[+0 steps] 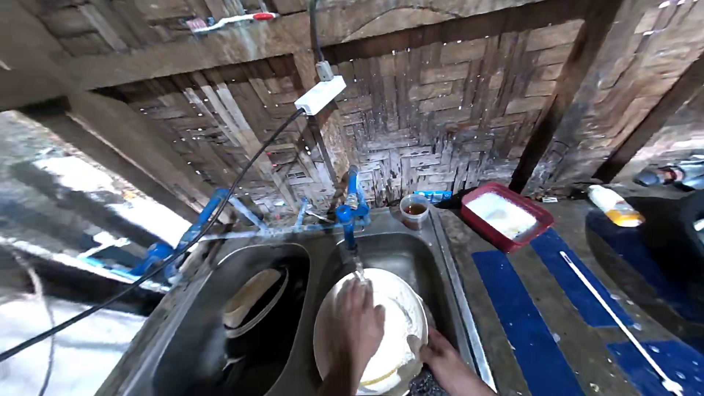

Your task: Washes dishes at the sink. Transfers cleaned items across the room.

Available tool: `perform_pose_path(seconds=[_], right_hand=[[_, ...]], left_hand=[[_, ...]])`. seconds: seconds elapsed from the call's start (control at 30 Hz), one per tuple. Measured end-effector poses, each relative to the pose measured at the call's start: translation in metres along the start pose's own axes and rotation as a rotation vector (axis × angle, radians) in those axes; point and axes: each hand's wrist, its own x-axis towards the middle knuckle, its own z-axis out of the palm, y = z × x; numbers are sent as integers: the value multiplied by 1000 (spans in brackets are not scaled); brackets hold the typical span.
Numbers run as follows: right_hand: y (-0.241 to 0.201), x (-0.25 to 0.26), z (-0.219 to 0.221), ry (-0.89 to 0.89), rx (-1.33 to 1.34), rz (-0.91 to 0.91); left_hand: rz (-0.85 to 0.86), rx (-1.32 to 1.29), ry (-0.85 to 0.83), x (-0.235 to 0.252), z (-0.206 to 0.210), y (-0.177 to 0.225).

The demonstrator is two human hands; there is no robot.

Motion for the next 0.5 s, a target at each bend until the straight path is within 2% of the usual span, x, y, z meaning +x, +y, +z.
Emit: perform_pose_path(seconds=[0.07, 0.17, 0.3, 0.4, 0.5], right_hand=[[-4, -2, 5, -2, -28, 12], [-14, -4, 7, 48, -42, 33], [-13, -1, 7, 69, -56, 5], [-17, 0, 16, 85, -30, -5], [-27, -5, 33, 144, -31, 27]], left_hand=[[3, -126, -102, 14, 8, 25], [79, -236, -138, 22, 15, 42], [224, -471, -185, 25, 13, 34], [145, -697, -135, 37, 13, 25], [140, -800, -150, 44, 8, 22]])
